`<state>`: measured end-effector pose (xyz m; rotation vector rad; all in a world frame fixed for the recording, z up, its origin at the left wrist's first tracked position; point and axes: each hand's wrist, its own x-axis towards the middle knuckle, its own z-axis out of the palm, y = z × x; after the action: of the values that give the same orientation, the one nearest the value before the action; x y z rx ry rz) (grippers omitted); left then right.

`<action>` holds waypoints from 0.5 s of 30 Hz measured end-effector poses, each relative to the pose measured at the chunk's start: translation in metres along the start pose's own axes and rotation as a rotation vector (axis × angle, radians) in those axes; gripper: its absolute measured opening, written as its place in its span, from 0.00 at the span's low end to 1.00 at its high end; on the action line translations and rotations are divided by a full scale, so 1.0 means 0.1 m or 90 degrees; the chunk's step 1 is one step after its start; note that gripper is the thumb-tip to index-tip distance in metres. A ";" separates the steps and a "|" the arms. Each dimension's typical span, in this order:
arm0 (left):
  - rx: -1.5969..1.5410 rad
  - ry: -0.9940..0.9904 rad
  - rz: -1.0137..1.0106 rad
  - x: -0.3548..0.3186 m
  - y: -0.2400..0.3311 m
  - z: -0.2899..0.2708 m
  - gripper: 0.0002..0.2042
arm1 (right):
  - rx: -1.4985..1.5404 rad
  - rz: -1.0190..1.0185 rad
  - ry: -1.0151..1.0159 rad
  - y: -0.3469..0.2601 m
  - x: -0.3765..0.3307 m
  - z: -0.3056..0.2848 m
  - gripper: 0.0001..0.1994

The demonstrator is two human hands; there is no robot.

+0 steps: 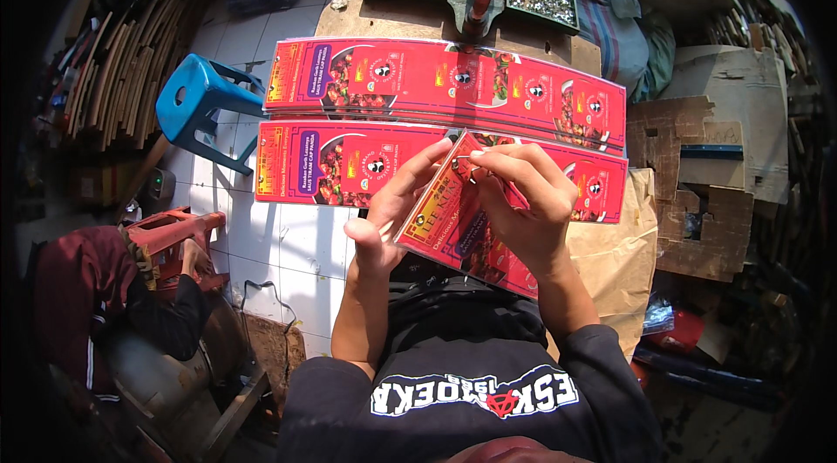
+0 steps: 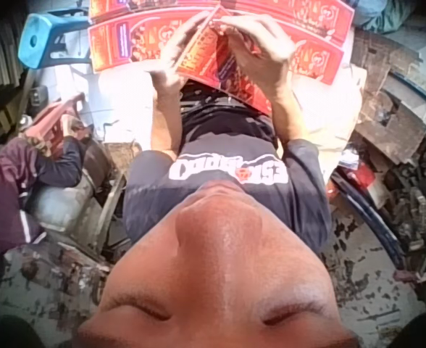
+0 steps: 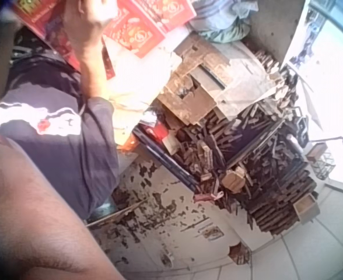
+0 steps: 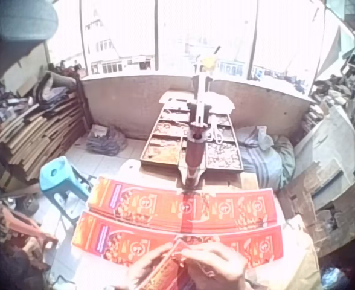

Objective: The person folds small printed cards and staples them to the top of plastic packaging strips.

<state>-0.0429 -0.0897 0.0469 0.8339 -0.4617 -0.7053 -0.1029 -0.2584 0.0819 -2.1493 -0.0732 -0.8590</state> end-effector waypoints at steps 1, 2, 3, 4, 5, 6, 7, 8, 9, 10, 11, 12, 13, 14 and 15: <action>-0.049 -0.015 -0.014 0.02 0.00 -0.03 0.59 | 0.001 0.000 0.001 0.00 0.00 0.00 0.15; -0.123 -0.018 -0.008 0.05 0.00 -0.02 0.49 | 0.007 0.004 0.001 0.00 -0.01 0.00 0.15; -0.051 -0.010 -0.023 0.07 0.01 -0.05 0.43 | 0.013 0.008 0.001 0.00 -0.01 0.01 0.15; 0.020 -0.003 -0.039 0.08 0.01 -0.11 0.38 | 0.018 0.012 0.002 0.00 -0.01 0.01 0.16; 0.092 0.006 -0.054 0.09 0.01 -0.16 0.33 | 0.015 0.009 0.004 0.00 -0.01 0.01 0.16; 0.144 0.013 0.037 0.13 -0.05 -0.14 0.18 | 0.011 0.006 0.005 0.00 -0.01 0.01 0.16; 0.153 0.012 0.057 0.14 -0.10 -0.16 0.17 | 0.007 0.003 0.007 0.00 -0.01 0.01 0.16; 0.162 0.011 0.076 0.15 -0.13 -0.17 0.16 | 0.010 0.007 0.007 0.00 -0.01 0.01 0.16; 0.171 0.010 0.095 0.16 -0.16 -0.17 0.15 | 0.013 0.011 0.007 0.00 -0.01 0.01 0.16; 0.166 0.033 0.120 0.16 -0.18 -0.14 0.13 | 0.016 0.014 0.007 0.00 -0.01 0.00 0.16; 0.179 0.044 0.135 0.17 -0.19 -0.13 0.13 | 0.016 0.013 0.007 0.01 -0.01 0.01 0.16; 0.191 0.056 0.151 0.17 -0.21 -0.13 0.13 | 0.017 0.012 0.007 0.01 -0.02 0.01 0.16; 0.204 0.068 0.166 0.17 -0.22 -0.14 0.12 | 0.018 0.010 0.007 0.01 -0.03 0.02 0.16; 0.218 0.067 0.189 0.19 -0.23 -0.13 0.13 | 0.019 0.014 0.006 0.00 -0.03 0.02 0.16; 0.232 0.067 0.212 0.21 -0.24 -0.13 0.13 | 0.021 0.018 0.005 -0.01 -0.03 0.02 0.16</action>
<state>-0.0297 -0.1093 0.0215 1.0976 -0.6268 -0.2688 -0.1045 -0.2556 0.0796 -2.1113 -0.0519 -0.8448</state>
